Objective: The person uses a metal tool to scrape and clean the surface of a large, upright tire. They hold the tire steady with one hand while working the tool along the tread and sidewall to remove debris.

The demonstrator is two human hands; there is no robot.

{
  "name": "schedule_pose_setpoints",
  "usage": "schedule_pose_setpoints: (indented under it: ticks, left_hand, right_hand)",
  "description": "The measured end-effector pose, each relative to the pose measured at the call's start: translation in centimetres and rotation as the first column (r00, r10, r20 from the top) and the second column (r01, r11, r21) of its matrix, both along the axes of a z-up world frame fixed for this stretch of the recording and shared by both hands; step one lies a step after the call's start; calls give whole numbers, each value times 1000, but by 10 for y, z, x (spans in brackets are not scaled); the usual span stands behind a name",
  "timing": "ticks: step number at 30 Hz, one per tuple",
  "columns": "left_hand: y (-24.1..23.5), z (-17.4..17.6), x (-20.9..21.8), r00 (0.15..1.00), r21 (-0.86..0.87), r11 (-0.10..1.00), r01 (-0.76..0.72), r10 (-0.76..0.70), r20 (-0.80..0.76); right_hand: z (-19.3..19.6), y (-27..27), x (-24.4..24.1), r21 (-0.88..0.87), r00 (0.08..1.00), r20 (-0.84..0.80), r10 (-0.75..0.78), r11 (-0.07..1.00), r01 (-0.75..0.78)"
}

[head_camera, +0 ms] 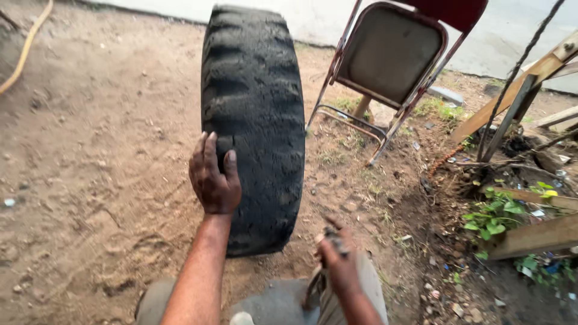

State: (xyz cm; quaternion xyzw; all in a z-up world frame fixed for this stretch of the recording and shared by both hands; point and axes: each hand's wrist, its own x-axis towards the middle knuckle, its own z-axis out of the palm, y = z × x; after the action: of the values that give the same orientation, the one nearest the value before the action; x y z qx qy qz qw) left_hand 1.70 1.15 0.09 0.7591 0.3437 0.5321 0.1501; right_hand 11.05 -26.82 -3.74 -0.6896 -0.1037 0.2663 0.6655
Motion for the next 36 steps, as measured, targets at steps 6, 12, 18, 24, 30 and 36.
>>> schedule_pose_setpoints:
  ticks: [6, 12, 18, 24, 30, 36]
  left_hand:
    - [5, 0, 1, 1000, 4, 1000, -13, 13, -5]
    - [14, -2, 0, 1000, 8, 1000, -9, 10, -21]
    - [12, -2, 3, 1000, -1, 1000, -5, 5, -11]
    - [9, 1, 2, 1000, 16, 1000, 4, -4, -8]
    - [12, 5, 5, 1000, -28, 1000, 7, -7, 2]
    - [10, 4, 9, 1000, -57, 998, 8, -8, 1]
  right_hand:
    - [15, 18, -51, -96, 930, 301, 210, 977, -190]
    - [10, 29, -65, -312, 720, 600, 348, 931, -189]
    - [-5, 45, -72, -502, 655, 577, 488, 845, -187]
    - [2, 80, -92, -301, 722, 558, 408, 911, -282]
    - [53, 74, -79, 151, 945, -98, 313, 943, -297]
    - [97, 49, -20, 293, 911, -283, 299, 932, -215]
